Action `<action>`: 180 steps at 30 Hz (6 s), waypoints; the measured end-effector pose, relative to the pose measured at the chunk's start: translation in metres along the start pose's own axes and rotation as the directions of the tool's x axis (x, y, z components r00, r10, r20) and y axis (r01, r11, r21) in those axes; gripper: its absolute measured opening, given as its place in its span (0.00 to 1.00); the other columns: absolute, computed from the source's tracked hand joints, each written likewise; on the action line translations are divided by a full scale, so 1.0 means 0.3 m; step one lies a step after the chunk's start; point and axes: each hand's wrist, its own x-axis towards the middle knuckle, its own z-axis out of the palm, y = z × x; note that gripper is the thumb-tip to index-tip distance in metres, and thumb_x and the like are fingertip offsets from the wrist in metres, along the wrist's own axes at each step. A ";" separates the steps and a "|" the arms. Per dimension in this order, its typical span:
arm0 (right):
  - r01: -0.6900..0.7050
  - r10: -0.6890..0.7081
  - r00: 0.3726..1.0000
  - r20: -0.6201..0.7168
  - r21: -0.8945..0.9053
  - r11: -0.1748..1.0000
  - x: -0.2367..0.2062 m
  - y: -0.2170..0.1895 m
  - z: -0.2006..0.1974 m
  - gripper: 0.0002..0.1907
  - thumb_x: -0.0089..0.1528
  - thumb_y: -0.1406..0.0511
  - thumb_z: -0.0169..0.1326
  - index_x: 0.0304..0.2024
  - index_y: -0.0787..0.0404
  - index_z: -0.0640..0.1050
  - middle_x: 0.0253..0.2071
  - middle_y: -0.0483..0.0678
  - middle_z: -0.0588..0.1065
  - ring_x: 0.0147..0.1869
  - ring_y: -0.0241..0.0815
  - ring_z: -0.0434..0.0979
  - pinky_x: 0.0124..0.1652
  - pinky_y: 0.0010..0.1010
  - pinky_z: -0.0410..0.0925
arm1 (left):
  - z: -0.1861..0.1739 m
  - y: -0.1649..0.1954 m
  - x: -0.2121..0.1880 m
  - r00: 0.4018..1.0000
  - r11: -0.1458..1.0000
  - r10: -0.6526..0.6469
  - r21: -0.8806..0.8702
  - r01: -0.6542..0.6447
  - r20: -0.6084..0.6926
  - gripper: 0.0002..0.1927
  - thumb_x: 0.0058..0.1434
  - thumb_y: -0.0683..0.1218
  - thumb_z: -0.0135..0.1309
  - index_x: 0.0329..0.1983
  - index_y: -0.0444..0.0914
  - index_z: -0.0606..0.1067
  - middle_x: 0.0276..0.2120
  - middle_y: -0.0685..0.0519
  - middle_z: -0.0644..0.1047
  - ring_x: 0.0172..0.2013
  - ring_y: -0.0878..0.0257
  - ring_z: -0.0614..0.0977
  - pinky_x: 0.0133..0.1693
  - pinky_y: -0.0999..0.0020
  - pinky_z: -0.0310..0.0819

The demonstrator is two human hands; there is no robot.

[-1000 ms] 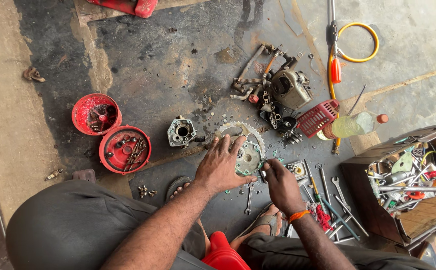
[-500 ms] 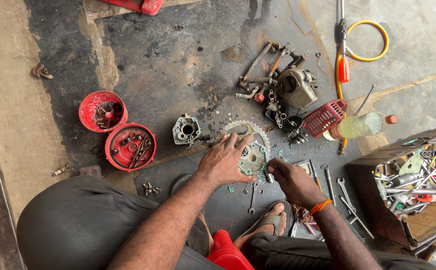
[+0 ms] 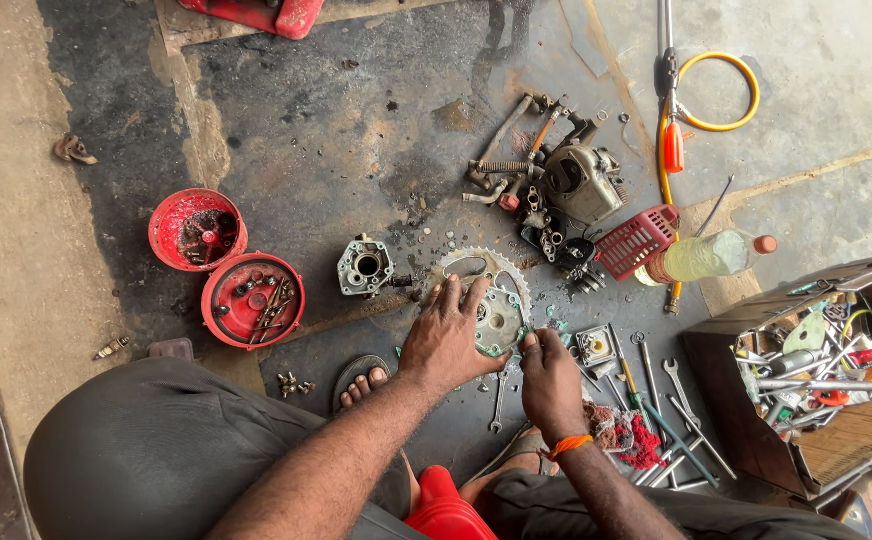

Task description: The person sits on the floor of a repair workshop and cleans a metal sprocket plate and other small engine components, scrubbing them with a red cloth and arranging parts and fasteners on the floor among scattered tools.

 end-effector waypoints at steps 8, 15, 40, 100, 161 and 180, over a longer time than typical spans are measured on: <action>0.112 -0.096 0.980 0.175 -0.087 0.990 -0.016 -0.005 -0.073 0.15 0.69 0.57 0.48 0.45 0.62 0.75 0.31 0.60 0.78 0.36 0.63 0.79 0.37 0.47 0.70 | -0.039 -0.011 0.016 0.985 1.000 -0.018 -0.002 0.019 0.171 0.61 0.42 0.67 0.71 0.73 0.43 0.53 0.61 0.37 0.63 0.64 0.38 0.67 0.67 0.49 0.62; 0.411 -0.292 0.875 0.385 -0.275 0.869 0.069 -0.027 -0.177 0.13 0.67 0.57 0.49 0.45 0.58 0.76 0.32 0.59 0.79 0.38 0.64 0.80 0.36 0.51 0.70 | -0.054 -0.036 0.028 0.967 1.000 0.026 -0.010 -0.024 0.254 0.60 0.44 0.67 0.71 0.74 0.44 0.53 0.64 0.35 0.61 0.65 0.34 0.65 0.65 0.48 0.65; 0.290 -0.209 0.915 0.344 -0.202 0.936 0.045 -0.028 -0.143 0.14 0.69 0.57 0.48 0.43 0.61 0.73 0.28 0.60 0.77 0.36 0.64 0.79 0.36 0.50 0.67 | -0.039 -0.014 0.026 0.993 1.000 0.007 -0.021 -0.005 0.120 0.61 0.39 0.65 0.75 0.70 0.42 0.55 0.58 0.38 0.63 0.61 0.37 0.67 0.61 0.48 0.65; 0.063 -0.050 0.995 0.090 -0.148 0.987 0.059 -0.038 -0.070 0.18 0.71 0.57 0.43 0.49 0.61 0.78 0.34 0.61 0.80 0.42 0.61 0.82 0.43 0.48 0.71 | 0.063 -0.017 0.013 0.995 0.999 -0.035 -0.020 0.037 0.093 0.65 0.45 0.80 0.60 0.75 0.38 0.53 0.68 0.37 0.64 0.72 0.46 0.60 0.72 0.44 0.42; 0.189 -0.175 0.981 0.079 -0.212 0.959 0.083 -0.058 -0.089 0.15 0.70 0.56 0.45 0.47 0.58 0.75 0.34 0.61 0.79 0.41 0.66 0.80 0.39 0.54 0.69 | 0.050 -0.038 0.044 0.993 1.000 0.001 -0.022 0.001 0.119 0.65 0.44 0.80 0.61 0.75 0.40 0.52 0.67 0.41 0.66 0.70 0.47 0.62 0.71 0.41 0.40; 0.150 -0.136 0.980 0.142 -0.096 0.984 0.076 -0.125 -0.112 0.25 0.59 0.51 0.64 0.48 0.61 0.79 0.32 0.51 0.81 0.34 0.43 0.81 0.36 0.38 0.73 | -0.067 -0.053 0.095 0.906 0.999 -0.030 0.051 0.010 0.421 0.78 0.34 0.74 0.73 0.80 0.53 0.38 0.72 0.40 0.57 0.72 0.42 0.57 0.71 0.36 0.44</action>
